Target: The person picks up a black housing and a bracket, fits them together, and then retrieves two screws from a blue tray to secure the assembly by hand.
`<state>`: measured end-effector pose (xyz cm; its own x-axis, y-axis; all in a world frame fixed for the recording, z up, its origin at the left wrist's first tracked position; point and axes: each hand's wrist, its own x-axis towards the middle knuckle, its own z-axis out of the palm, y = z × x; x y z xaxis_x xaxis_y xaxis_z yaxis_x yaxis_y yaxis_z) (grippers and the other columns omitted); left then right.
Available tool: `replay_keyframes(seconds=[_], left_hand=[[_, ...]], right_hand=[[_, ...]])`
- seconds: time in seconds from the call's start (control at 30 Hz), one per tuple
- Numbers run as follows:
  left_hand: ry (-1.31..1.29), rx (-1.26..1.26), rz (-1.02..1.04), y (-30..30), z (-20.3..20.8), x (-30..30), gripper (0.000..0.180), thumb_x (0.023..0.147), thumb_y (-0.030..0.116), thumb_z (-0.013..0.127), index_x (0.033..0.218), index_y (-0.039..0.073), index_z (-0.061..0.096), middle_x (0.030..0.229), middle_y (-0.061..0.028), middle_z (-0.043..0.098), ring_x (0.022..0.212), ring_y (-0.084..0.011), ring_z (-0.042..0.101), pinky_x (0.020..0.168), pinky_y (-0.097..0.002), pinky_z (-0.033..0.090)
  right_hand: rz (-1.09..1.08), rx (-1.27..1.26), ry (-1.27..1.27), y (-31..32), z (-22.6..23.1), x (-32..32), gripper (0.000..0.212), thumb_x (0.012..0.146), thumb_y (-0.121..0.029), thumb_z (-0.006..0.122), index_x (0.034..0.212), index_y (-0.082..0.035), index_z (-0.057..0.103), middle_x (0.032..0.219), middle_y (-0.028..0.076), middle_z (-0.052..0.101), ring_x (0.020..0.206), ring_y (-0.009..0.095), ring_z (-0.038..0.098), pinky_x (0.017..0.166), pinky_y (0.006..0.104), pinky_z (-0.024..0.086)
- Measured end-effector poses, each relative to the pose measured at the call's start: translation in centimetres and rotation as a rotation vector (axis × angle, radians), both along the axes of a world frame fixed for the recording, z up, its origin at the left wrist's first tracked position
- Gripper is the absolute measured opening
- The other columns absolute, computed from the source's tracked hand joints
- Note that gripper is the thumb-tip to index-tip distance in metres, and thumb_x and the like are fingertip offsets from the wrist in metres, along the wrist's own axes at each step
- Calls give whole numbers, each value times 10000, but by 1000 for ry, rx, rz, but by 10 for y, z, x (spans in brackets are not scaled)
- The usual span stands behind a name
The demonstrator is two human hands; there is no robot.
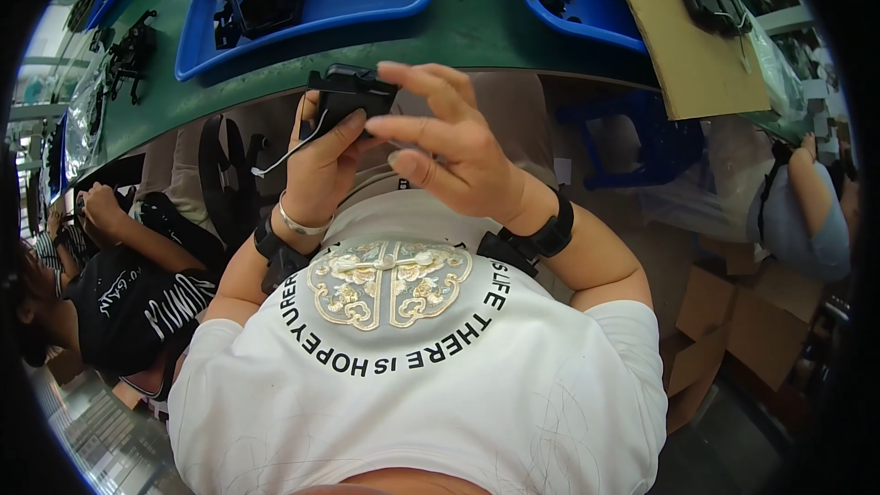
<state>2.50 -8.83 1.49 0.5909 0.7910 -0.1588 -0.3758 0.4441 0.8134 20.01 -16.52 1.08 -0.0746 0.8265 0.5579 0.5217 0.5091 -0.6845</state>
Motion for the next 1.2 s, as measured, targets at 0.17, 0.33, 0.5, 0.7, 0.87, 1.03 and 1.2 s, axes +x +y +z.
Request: replay_keyframes(seconds=[0.17, 0.33, 0.5, 0.7, 0.87, 1.03, 1.2], left_hand=[[-10, -2, -9, 3, -1, -3, 328, 835, -78, 557, 1102, 86, 461, 1055, -94, 581, 956, -206, 603, 783, -365, 560], [-41, -23, -30, 1, -2, 0, 312, 833, -68, 565, 1095, 67, 464, 1052, -92, 581, 949, -204, 606, 774, -364, 562], [-28, -63, -41, 5, -3, -1, 301, 832, -61, 571, 1090, 53, 465, 1048, -91, 580, 956, -210, 603, 781, -363, 560], [-7, -48, -13, 1, -2, 0, 313, 830, -60, 574, 1097, 51, 456, 1074, -95, 564, 978, -214, 593, 794, -362, 555], [-5, -57, -1, 0, -6, -4, 323, 831, -57, 574, 1107, 51, 445, 1092, -96, 554, 988, -212, 588, 800, -361, 554], [-11, -49, -17, 0, -4, -3, 319, 835, -55, 571, 1107, 50, 443, 1082, -99, 558, 983, -211, 591, 802, -356, 553], [11, -54, 13, 0, -1, -2, 312, 835, -57, 567, 1103, 48, 446, 1066, -98, 565, 963, -205, 597, 797, -354, 555]], right_hand=[[-25, 51, -11, -4, 6, 1, 448, 892, -283, 540, 1269, -45, 501, 1369, 186, 395, 1242, 306, 342, 1021, 373, 274], [-56, 3, 14, 6, 0, -8, 451, 884, -285, 548, 1267, -50, 507, 1362, 184, 403, 1232, 301, 348, 1012, 353, 277], [-100, 55, 54, 0, 10, -3, 465, 880, -309, 557, 1259, -43, 514, 1358, 191, 403, 1233, 304, 345, 1011, 361, 278], [-105, -30, -61, 4, 6, -7, 484, 882, -341, 558, 1257, -37, 516, 1378, 202, 381, 1239, 311, 338, 1022, 380, 267], [34, 51, -80, -4, 10, -9, 496, 886, -353, 549, 1262, -32, 510, 1401, 197, 356, 1253, 327, 325, 1033, 382, 251], [-40, -101, -48, 4, 1, -11, 517, 887, -358, 545, 1278, -24, 489, 1414, 185, 340, 1262, 340, 315, 1044, 388, 240], [-119, -22, -73, 1, 4, -11, 543, 884, -356, 547, 1296, -13, 462, 1424, 180, 327, 1259, 345, 318, 1048, 400, 236]])
